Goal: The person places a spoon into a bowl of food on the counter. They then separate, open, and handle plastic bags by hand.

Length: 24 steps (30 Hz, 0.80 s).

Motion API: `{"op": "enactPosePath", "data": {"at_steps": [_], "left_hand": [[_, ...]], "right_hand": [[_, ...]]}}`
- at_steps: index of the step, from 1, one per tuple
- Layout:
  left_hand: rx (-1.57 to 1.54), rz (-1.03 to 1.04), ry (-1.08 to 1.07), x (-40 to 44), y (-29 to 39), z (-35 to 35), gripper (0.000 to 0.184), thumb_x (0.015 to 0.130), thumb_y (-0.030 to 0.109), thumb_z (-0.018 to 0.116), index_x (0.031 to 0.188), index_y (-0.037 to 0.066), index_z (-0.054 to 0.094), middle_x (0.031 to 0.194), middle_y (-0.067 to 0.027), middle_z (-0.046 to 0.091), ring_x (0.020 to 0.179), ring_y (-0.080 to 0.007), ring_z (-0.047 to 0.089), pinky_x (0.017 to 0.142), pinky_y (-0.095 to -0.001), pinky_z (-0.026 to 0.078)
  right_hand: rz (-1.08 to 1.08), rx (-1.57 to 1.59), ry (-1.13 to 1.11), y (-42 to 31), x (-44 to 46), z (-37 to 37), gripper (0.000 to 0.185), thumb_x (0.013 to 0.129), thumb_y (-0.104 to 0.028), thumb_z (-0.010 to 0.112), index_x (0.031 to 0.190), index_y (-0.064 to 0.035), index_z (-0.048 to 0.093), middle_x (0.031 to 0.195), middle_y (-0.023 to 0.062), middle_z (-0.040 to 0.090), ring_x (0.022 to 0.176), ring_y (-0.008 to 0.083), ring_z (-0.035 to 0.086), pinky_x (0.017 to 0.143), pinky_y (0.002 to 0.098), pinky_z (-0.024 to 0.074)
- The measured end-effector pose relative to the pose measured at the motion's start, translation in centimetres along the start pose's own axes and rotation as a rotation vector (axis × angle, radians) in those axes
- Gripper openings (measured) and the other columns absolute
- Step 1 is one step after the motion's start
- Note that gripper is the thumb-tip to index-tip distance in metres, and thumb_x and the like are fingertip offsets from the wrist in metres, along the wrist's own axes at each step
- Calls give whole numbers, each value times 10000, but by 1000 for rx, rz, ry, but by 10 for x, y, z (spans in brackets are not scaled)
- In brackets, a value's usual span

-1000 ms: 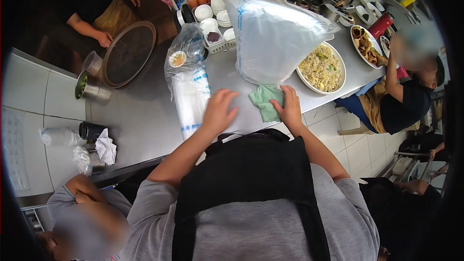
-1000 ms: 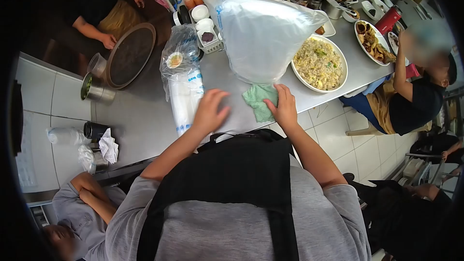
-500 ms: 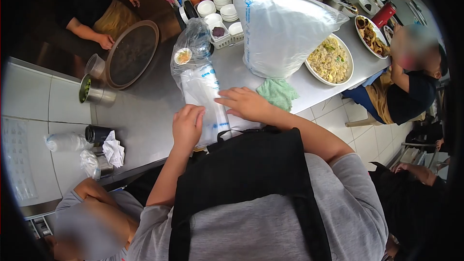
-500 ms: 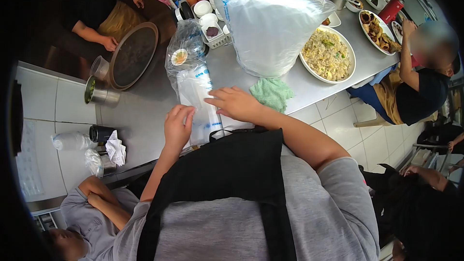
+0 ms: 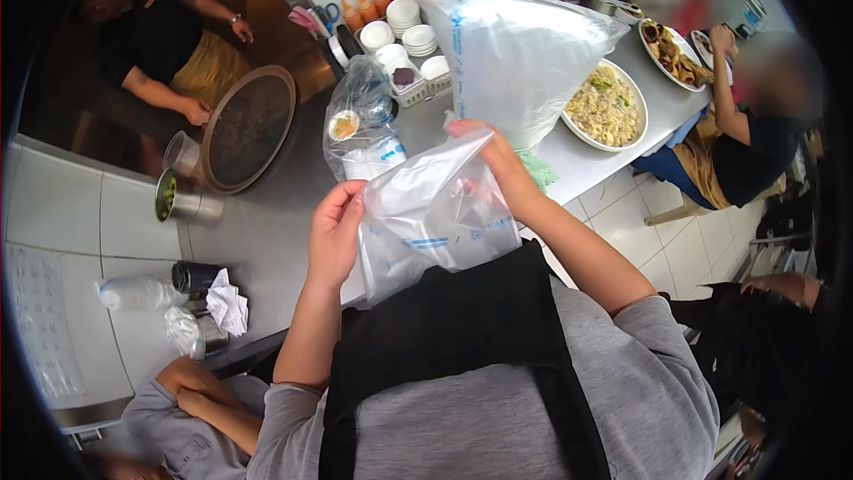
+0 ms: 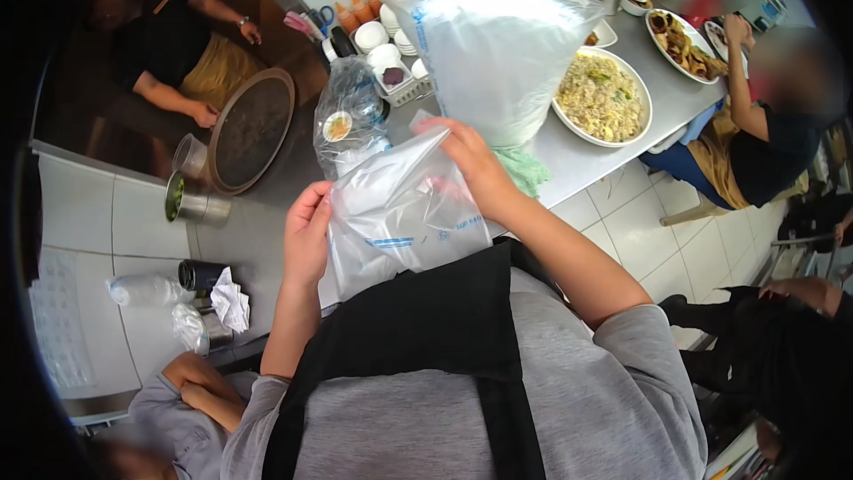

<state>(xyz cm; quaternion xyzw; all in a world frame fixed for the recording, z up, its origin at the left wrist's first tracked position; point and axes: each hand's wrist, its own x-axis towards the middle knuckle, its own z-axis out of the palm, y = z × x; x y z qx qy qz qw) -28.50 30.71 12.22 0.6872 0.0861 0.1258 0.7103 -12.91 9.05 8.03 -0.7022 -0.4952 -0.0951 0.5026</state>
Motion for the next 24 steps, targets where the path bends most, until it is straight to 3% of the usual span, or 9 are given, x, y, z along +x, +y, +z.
{"op": "enactPosePath", "data": {"at_steps": [3,5,8,12,15,17,18,21,24], "left_hand": [[52,-20,-4,17,-10,7,169,955,92,482,1043,-9,586,932,-2,611,860,-56,532,783,-205,418],[15,-70,-8,27,-14,16,172,952,88,483,1051,-9,585,899,5,606,818,-53,527,763,-208,425],[44,-92,-32,39,-24,28,175,947,92,491,1059,-3,585,883,14,600,801,-53,517,746,-210,426],[95,-99,-67,54,-31,48,183,914,75,530,1080,23,587,946,-4,587,834,-64,509,744,-212,421],[231,-16,-83,58,-20,75,244,846,60,602,1089,50,588,1027,-41,565,884,-98,514,760,-213,414],[671,332,-24,59,-10,94,344,787,51,644,1124,66,571,1051,-69,543,903,-139,516,759,-219,412],[768,546,-25,59,-3,107,358,746,69,689,1077,59,555,1009,-69,539,866,-161,532,711,-240,426],[683,479,-361,44,4,145,333,722,74,715,1000,51,533,903,-63,546,788,-171,553,646,-264,433],[515,372,-422,32,15,205,316,713,98,737,930,44,514,770,-53,530,671,-191,551,603,-290,450]], "right_hand": [[212,-24,36,-14,-13,-37,647,709,-30,690,1308,-126,467,1232,105,525,1087,260,534,948,363,385],[158,-163,147,-12,-27,-56,633,651,-21,726,1244,-142,540,1131,56,593,991,236,571,880,343,398],[44,-341,143,-12,-48,-87,353,687,-31,708,1020,-147,686,961,-3,650,881,184,563,754,318,374],[57,-447,206,-25,-61,-106,321,718,-44,693,1019,-156,690,863,-16,641,831,178,562,747,310,371],[86,-479,165,-34,-70,-122,324,730,-56,698,1036,-161,686,791,-22,628,769,171,550,733,308,365],[90,-481,162,-38,-72,-131,301,714,-79,717,1003,-156,683,725,-21,605,730,168,537,715,310,364],[100,-511,150,-39,-72,-134,273,702,-90,728,963,-149,675,724,-18,595,726,169,538,704,308,364],[137,-545,117,-48,-66,-142,222,686,-108,742,887,-132,652,728,-9,575,728,180,542,697,318,377],[157,-456,99,-55,-58,-146,203,684,-107,740,855,-111,631,753,7,564,750,202,549,718,338,404]]}}
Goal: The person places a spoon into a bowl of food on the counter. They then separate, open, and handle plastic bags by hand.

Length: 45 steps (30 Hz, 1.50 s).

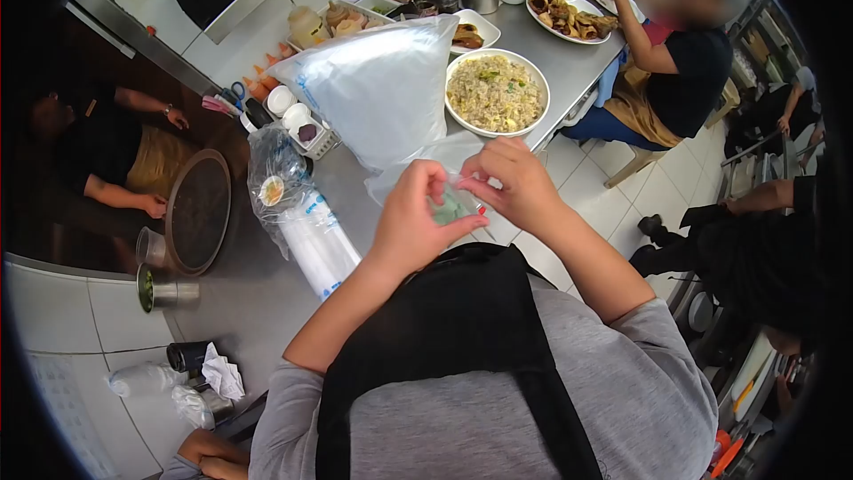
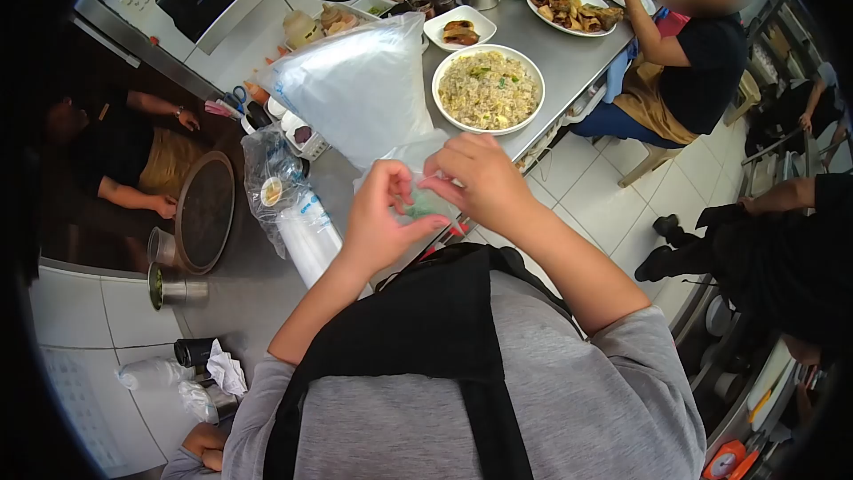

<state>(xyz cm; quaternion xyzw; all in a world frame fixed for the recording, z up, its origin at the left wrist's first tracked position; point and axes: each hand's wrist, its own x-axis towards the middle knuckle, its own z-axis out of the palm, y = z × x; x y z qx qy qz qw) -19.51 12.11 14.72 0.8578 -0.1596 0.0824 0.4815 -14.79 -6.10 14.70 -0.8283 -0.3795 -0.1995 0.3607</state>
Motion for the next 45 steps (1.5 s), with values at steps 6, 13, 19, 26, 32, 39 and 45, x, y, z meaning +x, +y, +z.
{"op": "enactPosePath", "data": {"at_steps": [6,13,19,26,32,39,45], "left_hand": [[-63,53,108,22,9,17,236,793,91,681,962,24,530,800,-100,606,703,-220,613,645,-316,496],[100,50,90,32,34,2,92,811,5,617,902,20,625,807,-109,623,736,-252,626,656,-330,487],[254,181,201,40,34,1,79,793,3,627,866,26,646,796,-94,608,699,-267,604,634,-341,479],[233,105,161,43,44,-14,134,802,-36,592,898,35,654,783,-99,596,721,-272,603,634,-344,476],[259,165,222,44,38,-9,142,850,-33,568,948,34,646,793,-82,597,643,-182,576,591,-271,456],[73,17,244,44,40,-14,123,807,31,664,924,46,632,771,-30,552,609,-101,496,537,-246,386],[134,46,258,43,29,-25,148,747,72,746,841,36,638,748,-15,540,594,-76,459,522,-220,344]], "right_hand": [[1,-32,21,6,6,-39,223,693,-50,697,900,-77,616,843,44,582,838,242,557,770,347,437],[33,-23,56,25,5,-66,129,730,-53,688,852,-67,650,798,51,595,816,240,556,752,358,430],[141,206,127,32,1,-57,115,739,-30,696,843,-76,684,764,52,607,729,204,560,663,309,443],[87,279,173,38,6,-53,85,764,-76,711,841,-54,684,731,53,602,695,189,557,639,305,441],[183,353,59,36,11,-50,74,786,-75,694,835,-34,656,747,71,601,711,203,560,646,291,443],[293,531,159,34,20,-37,78,819,-79,676,843,-25,626,798,41,608,723,146,558,658,269,441],[403,736,1,33,24,-28,74,847,-85,659,856,-19,627,817,18,591,753,97,546,688,241,438]]}}
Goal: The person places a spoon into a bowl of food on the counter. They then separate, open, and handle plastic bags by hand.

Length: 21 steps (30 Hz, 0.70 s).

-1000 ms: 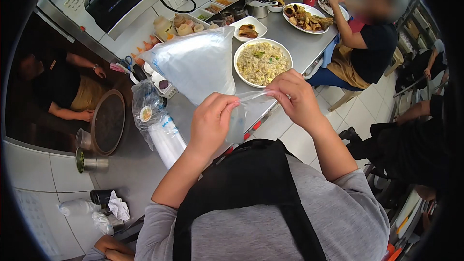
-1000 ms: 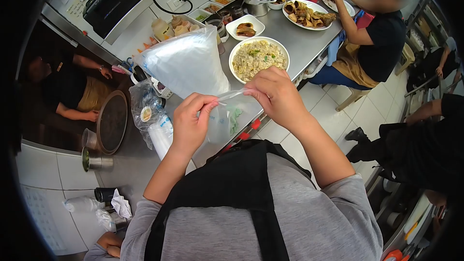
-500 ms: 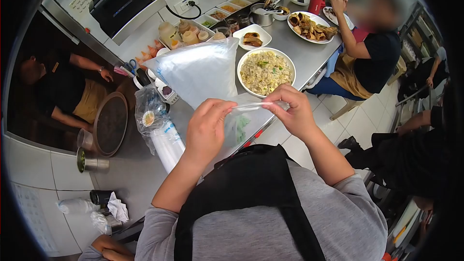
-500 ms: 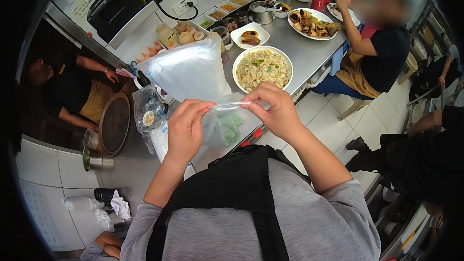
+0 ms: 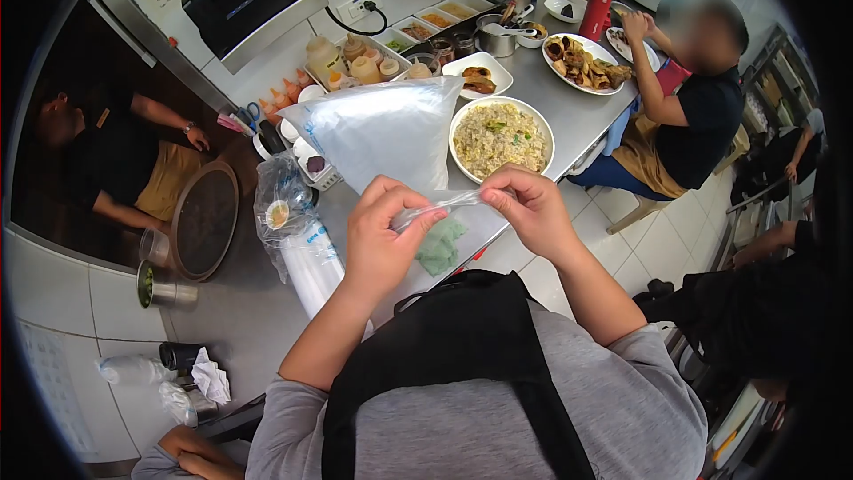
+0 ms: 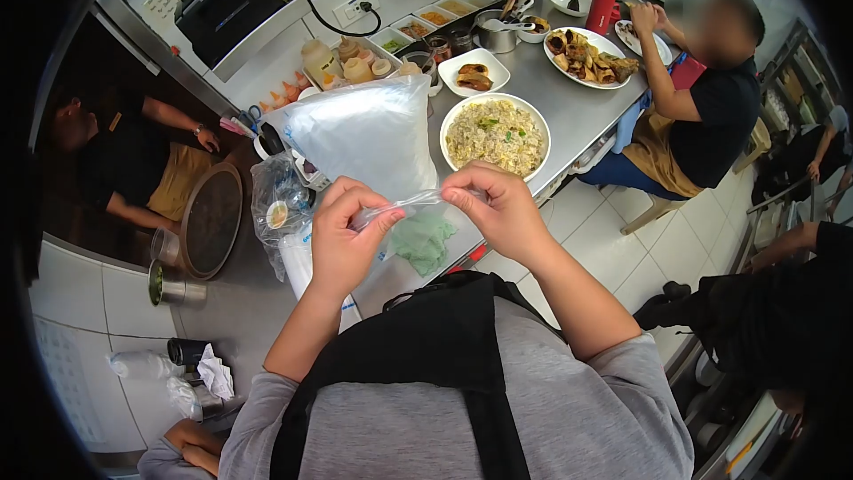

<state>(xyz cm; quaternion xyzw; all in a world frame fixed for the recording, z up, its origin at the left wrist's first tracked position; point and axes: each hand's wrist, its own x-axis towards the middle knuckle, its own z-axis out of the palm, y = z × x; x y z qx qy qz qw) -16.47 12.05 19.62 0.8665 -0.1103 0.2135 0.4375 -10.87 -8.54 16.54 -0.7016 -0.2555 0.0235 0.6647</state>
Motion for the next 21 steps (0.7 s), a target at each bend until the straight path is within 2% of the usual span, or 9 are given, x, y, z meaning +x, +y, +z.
{"op": "enactPosePath", "data": {"at_steps": [3,6,9,11,12,14,17,18,21], "left_hand": [[-61,18,-15,-4,-10,1,143,746,71,743,855,35,656,768,-18,549,605,-80,471,527,-220,350],[-129,1,-66,-3,-11,1,152,751,80,739,880,37,672,814,-39,576,633,-99,510,541,-227,377],[-12,144,75,4,7,4,133,788,86,707,906,33,674,826,-62,595,643,-123,544,559,-241,409],[-99,128,8,3,10,4,121,823,90,671,925,25,667,804,-68,603,671,-145,562,599,-263,433],[-99,125,11,2,7,2,121,823,90,671,925,25,667,804,-68,603,671,-145,562,599,-263,433],[-125,-27,-178,0,-3,-1,119,844,107,653,929,24,655,759,-53,589,665,-137,554,604,-272,427],[-172,-94,-236,-2,-8,-3,125,856,145,650,868,20,653,725,-42,564,630,-125,524,579,-263,406],[-173,-93,-234,-3,-11,-3,125,856,145,650,868,20,653,725,-42,564,630,-125,524,579,-263,406],[-328,-63,-351,-4,-23,-6,167,882,169,625,819,15,636,708,-38,544,599,-113,486,563,-243,379]], "right_hand": [[-54,-81,4,-2,2,8,86,851,-94,659,853,-16,624,819,24,594,758,96,547,692,241,440],[41,0,-39,4,3,14,96,854,-106,656,848,-17,622,831,39,606,747,110,553,683,247,442],[-35,-24,-8,4,5,20,117,848,-119,657,817,-16,611,783,55,608,718,142,554,666,269,432],[-204,-276,-48,0,7,23,142,837,-141,662,784,-23,607,720,69,594,692,193,548,648,302,425],[-204,-277,-52,-1,7,25,142,837,-141,662,784,-23,607,720,69,594,692,193,548,648,302,425],[-228,-397,-82,-2,7,30,152,839,-160,654,772,-28,615,695,83,589,699,239,548,645,329,422],[-296,-570,-89,6,11,31,173,852,-172,636,758,-29,612,705,89,583,681,263,531,637,332,424],[-297,-571,-90,5,14,34,173,852,-172,636,758,-29,612,705,89,583,681,263,531,637,332,424],[-540,-410,138,3,19,45,252,881,-193,605,699,-22,570,686,73,571,644,219,512,620,321,416]]}}
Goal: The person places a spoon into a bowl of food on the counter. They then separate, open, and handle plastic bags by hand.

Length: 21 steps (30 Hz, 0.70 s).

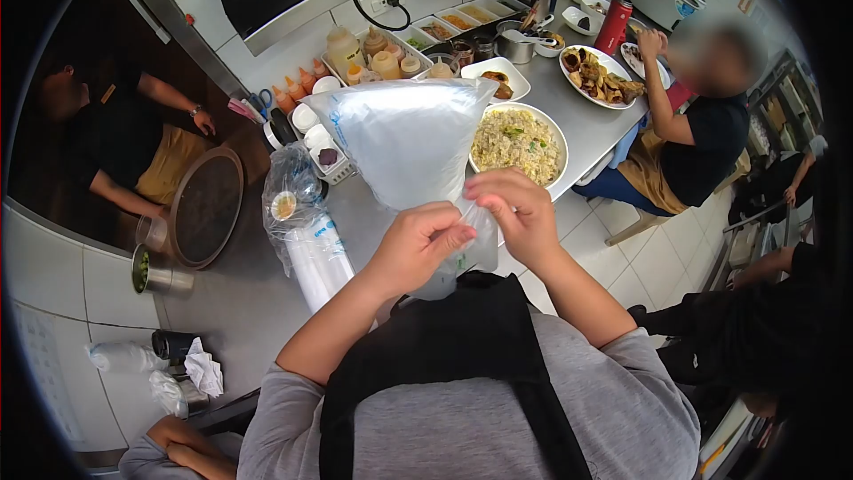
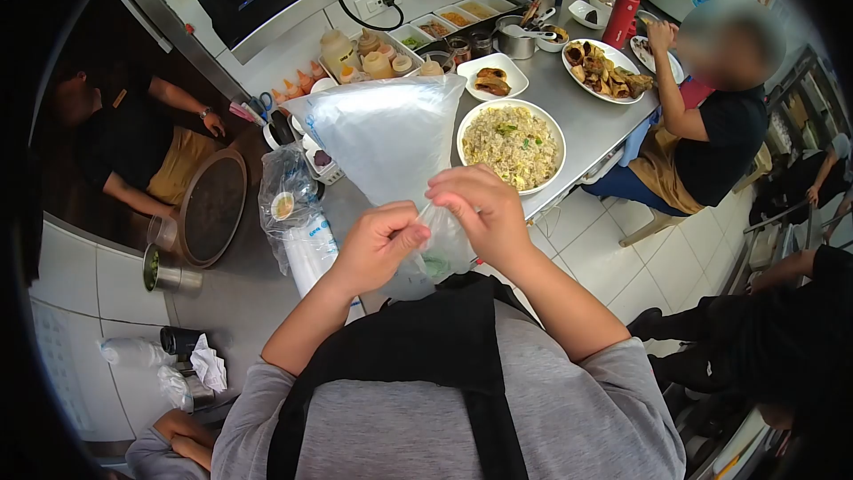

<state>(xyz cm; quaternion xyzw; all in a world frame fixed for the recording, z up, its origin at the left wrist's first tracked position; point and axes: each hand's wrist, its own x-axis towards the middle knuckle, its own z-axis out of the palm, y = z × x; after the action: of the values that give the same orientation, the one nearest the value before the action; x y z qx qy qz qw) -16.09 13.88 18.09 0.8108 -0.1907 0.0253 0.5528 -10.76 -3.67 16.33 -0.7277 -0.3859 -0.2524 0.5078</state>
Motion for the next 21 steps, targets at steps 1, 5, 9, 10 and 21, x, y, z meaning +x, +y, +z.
{"op": "enactPosePath", "data": {"at_steps": [1,5,9,10,21], "left_hand": [[39,-3,-69,0,-3,-1,192,892,176,612,796,9,620,700,-37,535,615,-115,486,581,-244,383],[-9,96,74,1,1,-4,249,927,189,563,769,-2,571,655,-22,501,643,-123,505,641,-260,411],[-223,221,177,0,-10,-2,223,939,196,541,805,18,538,683,7,492,633,-115,503,654,-259,420],[-412,117,123,-3,-17,-10,199,944,195,530,830,32,520,686,16,489,626,-109,499,654,-257,426],[184,-204,220,-2,-7,-26,122,782,95,684,863,58,602,760,-8,583,716,-120,530,616,-266,405]], "right_hand": [[204,298,62,-3,-1,1,256,891,-205,597,712,-25,563,704,47,573,658,181,515,622,300,416],[640,848,-110,-1,-12,-16,214,925,-221,565,830,-30,552,828,-17,580,756,94,529,661,236,417],[588,942,-581,-8,1,-24,183,854,-158,670,911,-58,527,906,-20,562,795,63,521,684,186,395],[554,676,-719,-10,4,-29,244,808,-70,694,973,-65,514,917,-15,566,826,47,521,681,188,404],[760,781,-360,4,-16,-28,189,842,25,551,1004,-71,559,909,-16,549,808,68,511,725,220,434]]}}
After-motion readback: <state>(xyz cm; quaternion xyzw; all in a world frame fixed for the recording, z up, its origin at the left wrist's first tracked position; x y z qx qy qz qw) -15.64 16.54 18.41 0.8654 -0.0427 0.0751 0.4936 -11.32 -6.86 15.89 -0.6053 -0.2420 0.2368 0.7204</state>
